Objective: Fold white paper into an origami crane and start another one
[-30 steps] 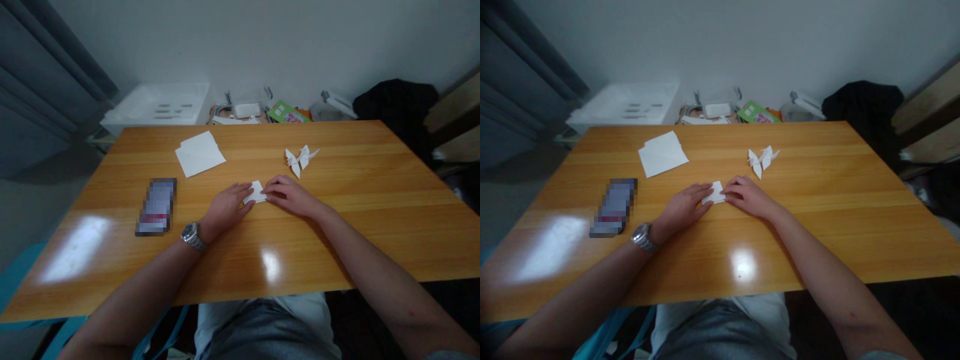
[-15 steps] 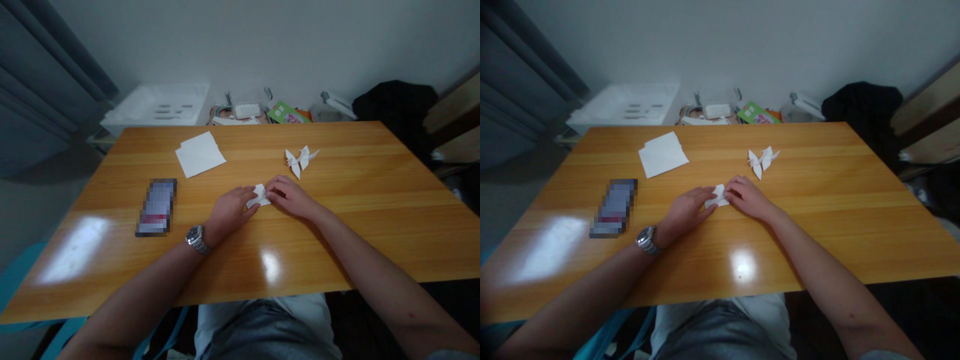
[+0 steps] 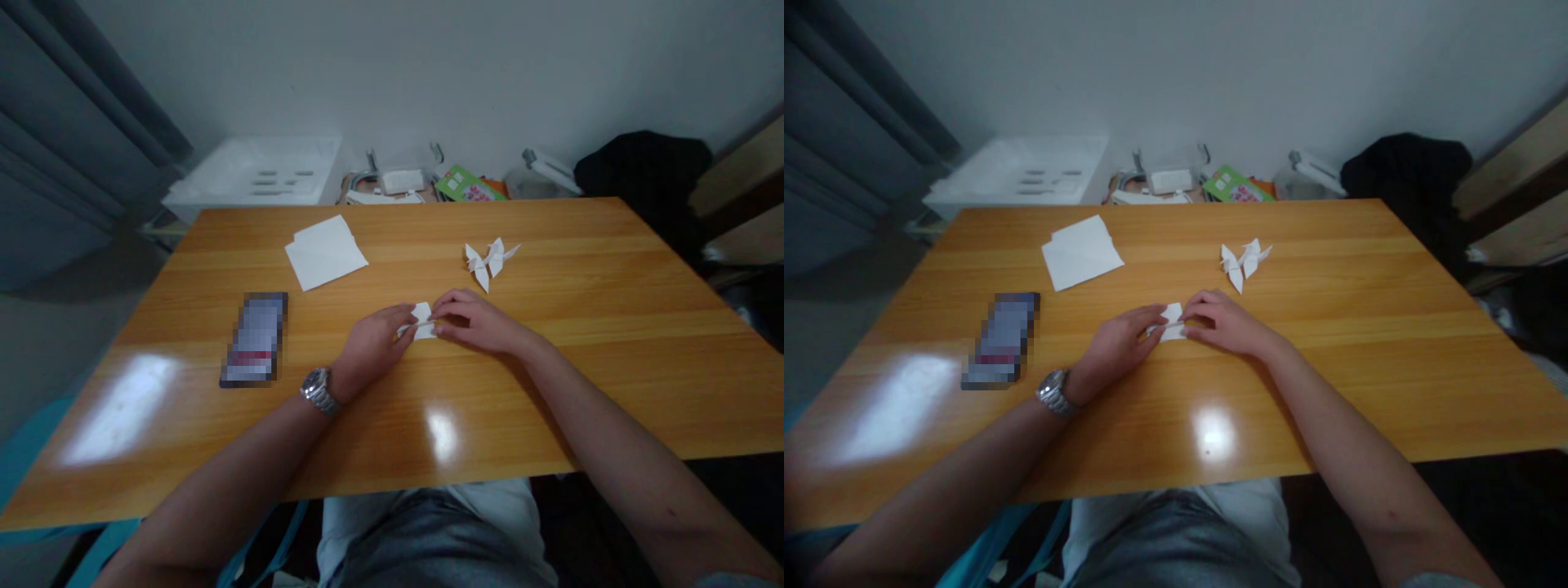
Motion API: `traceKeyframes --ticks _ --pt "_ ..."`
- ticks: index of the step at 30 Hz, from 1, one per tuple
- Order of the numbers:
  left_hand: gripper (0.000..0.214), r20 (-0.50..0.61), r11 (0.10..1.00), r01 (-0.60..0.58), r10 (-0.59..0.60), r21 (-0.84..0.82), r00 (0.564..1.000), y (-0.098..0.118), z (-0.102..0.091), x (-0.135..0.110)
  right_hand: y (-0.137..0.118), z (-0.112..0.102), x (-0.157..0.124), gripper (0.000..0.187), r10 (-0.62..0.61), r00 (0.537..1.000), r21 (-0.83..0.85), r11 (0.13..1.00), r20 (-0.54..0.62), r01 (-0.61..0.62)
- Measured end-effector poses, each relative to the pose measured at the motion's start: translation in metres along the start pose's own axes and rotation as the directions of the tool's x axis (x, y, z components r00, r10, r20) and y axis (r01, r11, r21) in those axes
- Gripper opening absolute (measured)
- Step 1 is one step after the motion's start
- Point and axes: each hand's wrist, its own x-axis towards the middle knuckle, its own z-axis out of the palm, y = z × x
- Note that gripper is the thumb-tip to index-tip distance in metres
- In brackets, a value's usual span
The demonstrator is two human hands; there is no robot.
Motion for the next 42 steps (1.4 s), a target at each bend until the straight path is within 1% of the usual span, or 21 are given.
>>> traceKeyframes --ticks 7,13,19,23,26,29,33,38,42 --pt "0.030 0.022 0.999 -0.037 0.036 0.019 0.999 -0.002 0.000 -0.001 0.000 0.006 0.001 0.019 0.052 0.996 -0.010 0.999 -0.078 -0.053" --pt "0.031 0.023 0.998 -0.047 0.046 0.033 0.999 -0.001 0.000 -0.003 0.002 0.010 0.001 0.016 0.085 0.993 -0.050 0.995 -0.084 -0.089" --pt "0.035 0.036 0.996 -0.081 0.079 0.041 0.996 -0.004 0.002 -0.005 -0.001 0.017 0.002 0.014 0.105 0.986 -0.082 0.990 -0.126 -0.116" --pt "0.039 0.038 0.989 -0.143 0.141 0.042 0.989 0.000 0.001 -0.005 -0.001 0.019 0.002 0.016 0.128 0.980 -0.124 0.981 -0.152 -0.148" --pt "0.038 0.044 0.981 -0.189 0.187 0.046 0.981 0.005 0.000 -0.005 0.002 0.020 0.002 0.018 0.150 0.974 -0.142 0.974 -0.171 -0.174" --pt "0.035 0.049 0.978 -0.207 0.206 0.012 0.977 0.009 -0.002 -0.005 0.005 0.020 0.001 0.018 0.161 0.970 -0.151 0.970 -0.180 -0.189" --pt "0.039 0.065 0.981 -0.183 0.187 -0.055 0.980 0.008 -0.004 -0.006 0.007 0.021 0.000 0.018 0.168 0.969 -0.153 0.969 -0.183 -0.196" --pt "0.042 0.124 0.965 -0.252 0.260 -0.078 0.958 0.003 -0.010 -0.006 0.006 0.021 0.000 0.017 0.180 0.966 -0.145 0.967 -0.185 -0.208" --pt "0.042 0.172 0.950 -0.305 0.311 -0.059 0.935 0.003 -0.014 -0.006 0.007 0.022 0.000 0.018 0.193 0.965 -0.152 0.964 -0.177 -0.220"
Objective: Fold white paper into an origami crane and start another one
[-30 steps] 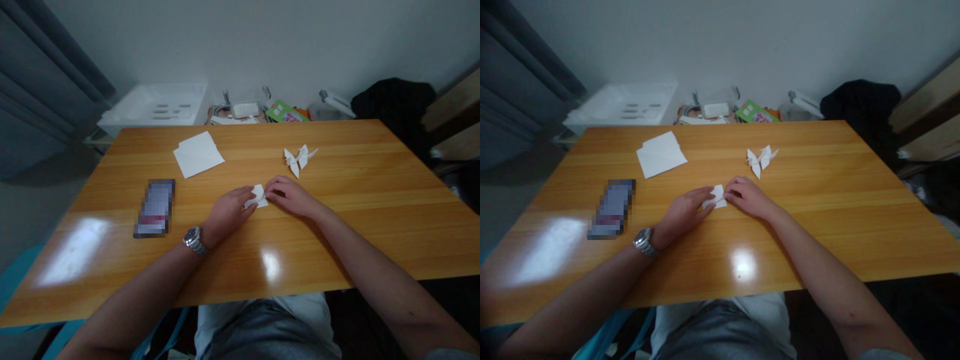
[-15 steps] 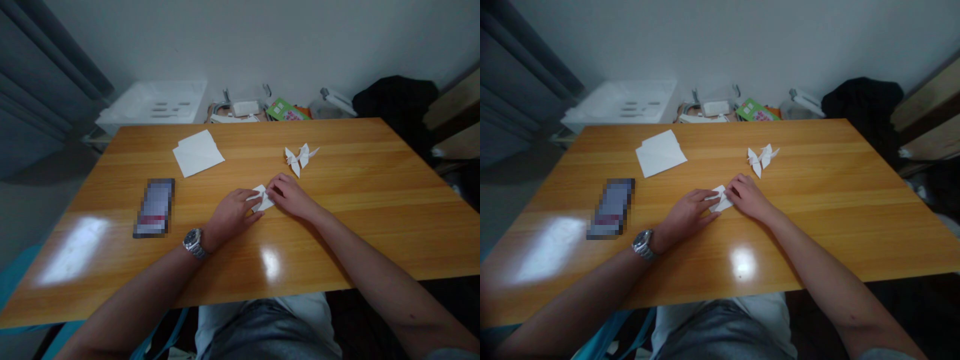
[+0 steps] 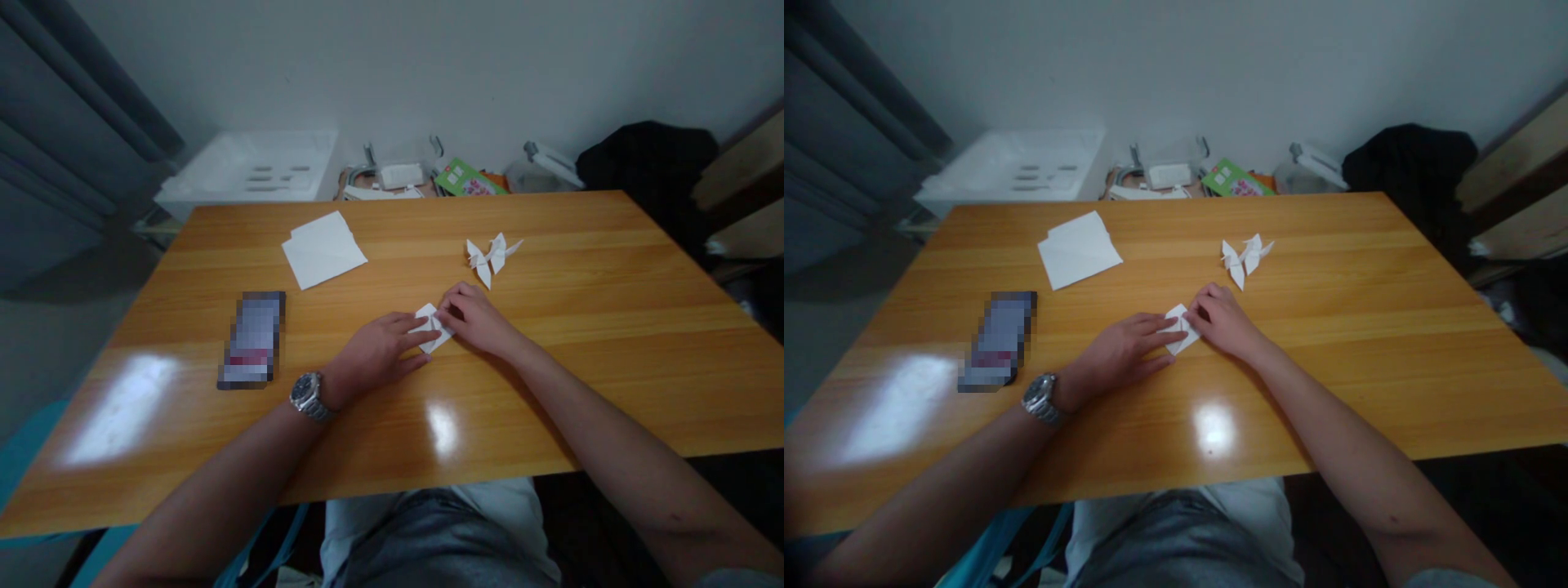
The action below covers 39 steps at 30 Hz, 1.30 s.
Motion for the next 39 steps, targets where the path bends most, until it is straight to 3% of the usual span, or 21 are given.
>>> traceKeyframes --ticks 7,15,39 --pt "0.038 0.020 0.999 0.040 -0.041 0.025 0.999 0.002 0.003 0.000 0.000 -0.001 0.000 0.017 0.016 1.000 0.010 1.000 -0.013 -0.016" --pt "0.038 0.027 0.995 0.048 -0.050 0.082 0.998 0.003 0.003 -0.002 -0.001 -0.011 0.000 0.015 -0.020 0.997 0.089 0.996 0.071 0.014" --pt "0.045 0.038 0.987 0.048 -0.054 0.157 0.998 0.006 0.003 -0.003 -0.006 0.002 0.002 0.013 0.009 0.999 -0.028 1.000 -0.038 -0.010"
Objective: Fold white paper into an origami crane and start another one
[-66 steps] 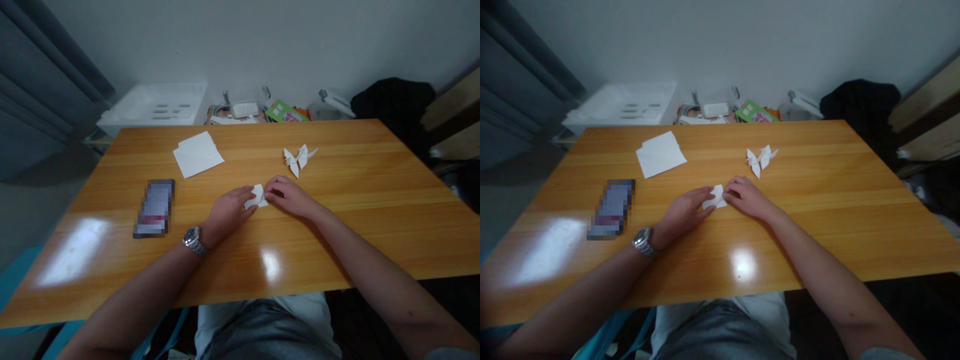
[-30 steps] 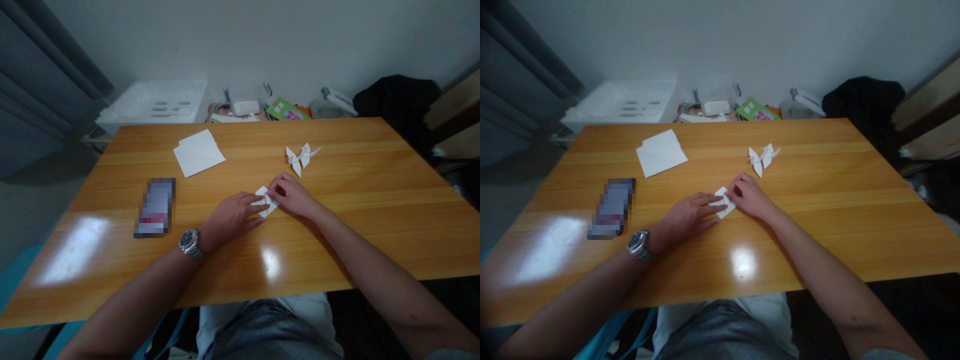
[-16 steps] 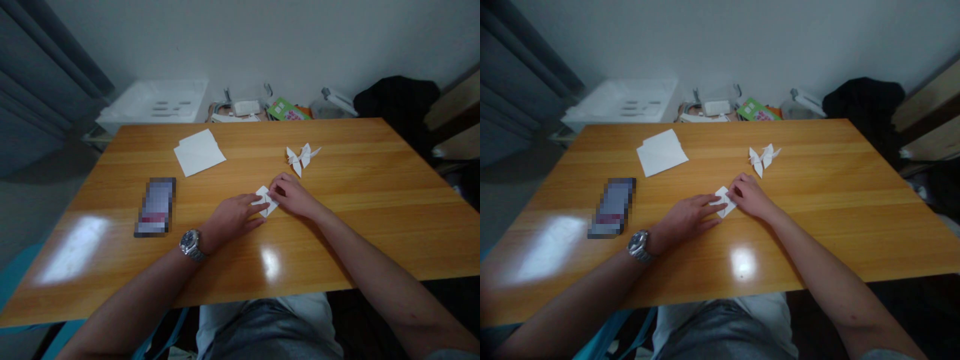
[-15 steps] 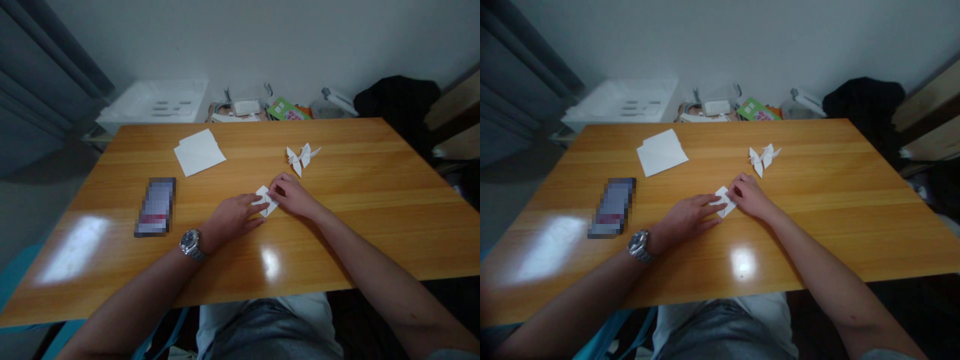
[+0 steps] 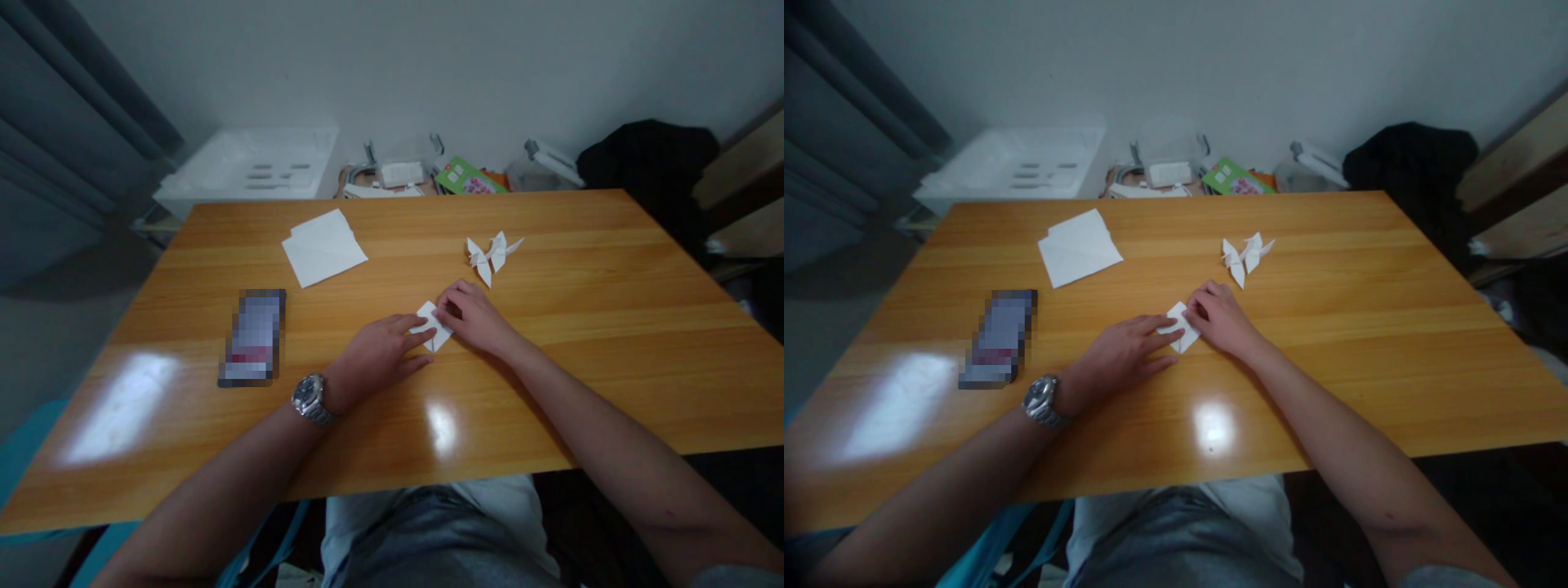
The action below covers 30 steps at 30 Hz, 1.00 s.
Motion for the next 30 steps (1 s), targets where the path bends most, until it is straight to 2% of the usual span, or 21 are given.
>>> traceKeyframes --ticks 12,16,20,24,30 --pt "0.044 0.019 1.000 -0.012 0.012 0.016 1.000 -0.001 -0.001 0.000 -0.001 0.002 0.000 0.013 0.002 1.000 -0.036 0.999 -0.005 -0.002" --pt "0.044 0.007 0.998 -0.056 0.056 -0.004 0.998 -0.004 0.000 0.001 -0.002 0.002 0.000 0.011 0.000 1.000 -0.039 0.999 -0.016 -0.001" --pt "0.045 0.018 0.993 -0.105 0.106 -0.057 0.994 -0.005 -0.001 0.003 -0.001 0.002 0.000 0.011 0.001 1.000 -0.039 0.999 -0.017 -0.001" --pt "0.048 0.017 0.984 -0.099 0.102 -0.145 0.995 -0.005 -0.003 0.003 -0.002 0.002 0.000 0.011 0.004 1.000 -0.042 0.999 -0.011 -0.005" --pt "0.041 0.053 0.965 -0.128 0.143 -0.228 0.988 -0.009 -0.013 -0.001 -0.004 0.001 0.000 0.013 0.015 1.000 -0.027 1.000 -0.007 -0.015"
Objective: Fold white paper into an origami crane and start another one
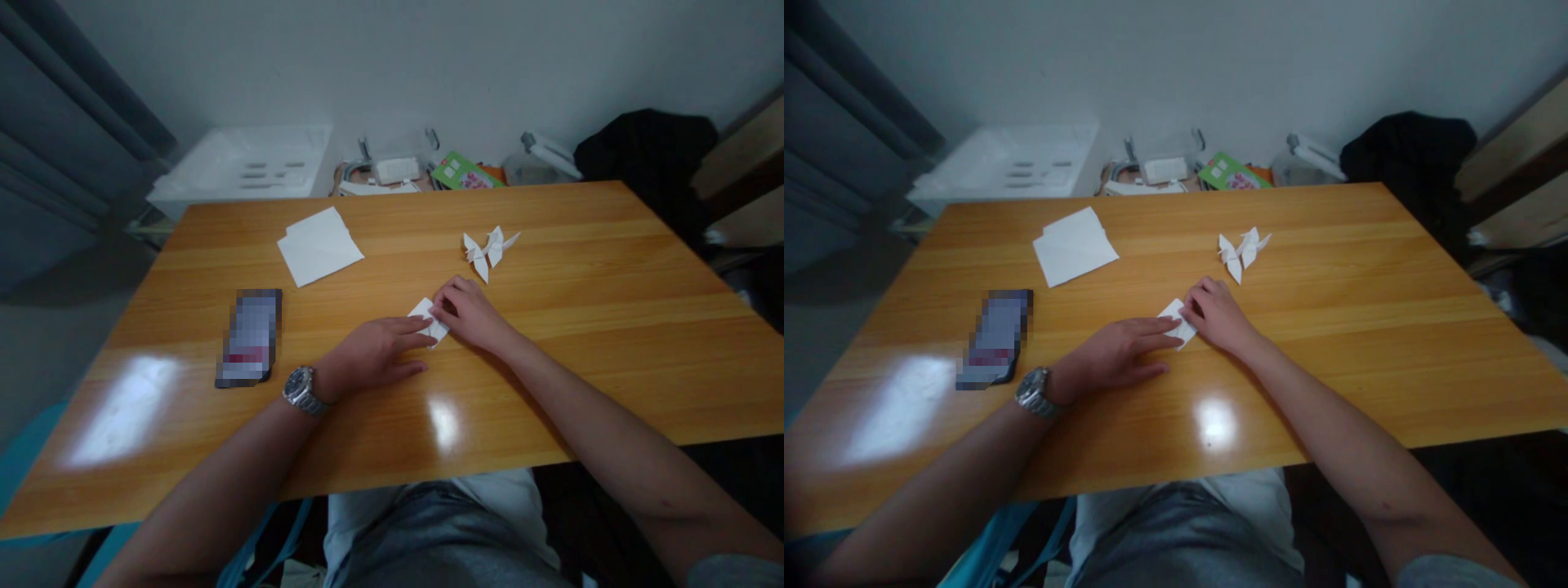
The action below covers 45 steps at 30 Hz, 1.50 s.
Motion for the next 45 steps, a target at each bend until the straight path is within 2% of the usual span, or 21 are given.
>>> traceKeyframes --ticks 12,21,34,45 --pt "0.040 0.035 0.999 -0.046 0.045 0.027 0.998 -0.0019 -0.0034 -0.0007 0.0022 0.0021 -0.0008 0.011 -0.003 1.000 -0.023 1.000 0.009 0.003" --pt "0.038 0.048 1.000 -0.022 0.021 0.020 0.999 -0.0019 -0.0042 -0.0006 0.0025 0.0030 -0.0006 0.012 -0.010 1.000 -0.017 1.000 -0.005 0.010" --pt "0.049 0.045 0.998 0.014 -0.017 0.059 0.999 -0.0015 -0.0005 -0.0006 0.0016 0.0017 0.0006 0.013 0.009 1.000 0.005 1.000 -0.001 -0.009" --pt "0.045 0.054 0.999 0.014 -0.017 0.052 0.998 0.0000 -0.0023 0.0005 0.0045 0.0049 0.0013 0.017 0.005 1.000 -0.012 1.000 -0.015 -0.005"
